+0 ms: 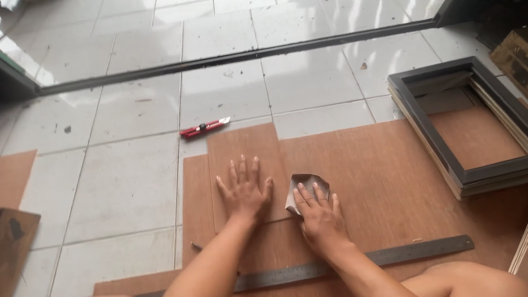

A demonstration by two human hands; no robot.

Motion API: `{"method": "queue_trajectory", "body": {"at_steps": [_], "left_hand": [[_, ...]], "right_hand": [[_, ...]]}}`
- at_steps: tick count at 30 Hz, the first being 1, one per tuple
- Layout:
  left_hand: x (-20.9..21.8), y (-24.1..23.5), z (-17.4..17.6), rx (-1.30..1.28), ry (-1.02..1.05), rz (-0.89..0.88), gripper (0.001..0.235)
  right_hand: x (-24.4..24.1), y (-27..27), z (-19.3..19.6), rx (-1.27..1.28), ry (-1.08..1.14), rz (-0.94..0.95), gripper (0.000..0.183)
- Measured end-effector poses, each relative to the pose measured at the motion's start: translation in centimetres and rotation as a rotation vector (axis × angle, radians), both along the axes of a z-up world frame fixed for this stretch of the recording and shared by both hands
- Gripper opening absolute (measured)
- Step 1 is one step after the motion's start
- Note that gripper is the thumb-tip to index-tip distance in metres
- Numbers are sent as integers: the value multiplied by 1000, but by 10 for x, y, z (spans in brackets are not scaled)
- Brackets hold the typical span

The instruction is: The person sits on the floor and sands a rectangular piece of wood using a sanding block. They hold the wood with one hand and rub the sanding block back and forth across the surface repeatedly.

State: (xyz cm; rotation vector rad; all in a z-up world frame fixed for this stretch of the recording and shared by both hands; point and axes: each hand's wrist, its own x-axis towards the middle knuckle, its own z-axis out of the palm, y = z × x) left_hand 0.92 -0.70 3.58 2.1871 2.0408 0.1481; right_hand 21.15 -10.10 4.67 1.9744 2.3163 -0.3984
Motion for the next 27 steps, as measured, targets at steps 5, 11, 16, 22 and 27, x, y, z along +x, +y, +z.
{"method": "queue_trajectory", "body": {"at_steps": [5, 11, 16, 22, 27], "left_hand": [[-12, 18, -40, 82, -6, -25, 84], [-9, 7, -14, 33, 5, -27, 85], [-8, 9, -20, 126, -22, -22, 85], [-10, 8, -20, 171, -34, -26, 84], [-11, 8, -11, 70, -65, -47, 85]], "right_hand": [[-4, -34, -5, -29, 4, 17, 84], [-18, 21, -9, -3, -77, -1, 68], [-8, 112, -8, 68, -191, 82, 63], [-12, 114, -1, 579, -38, 14, 42], [9, 59, -60, 461, 87, 74, 45]]}}
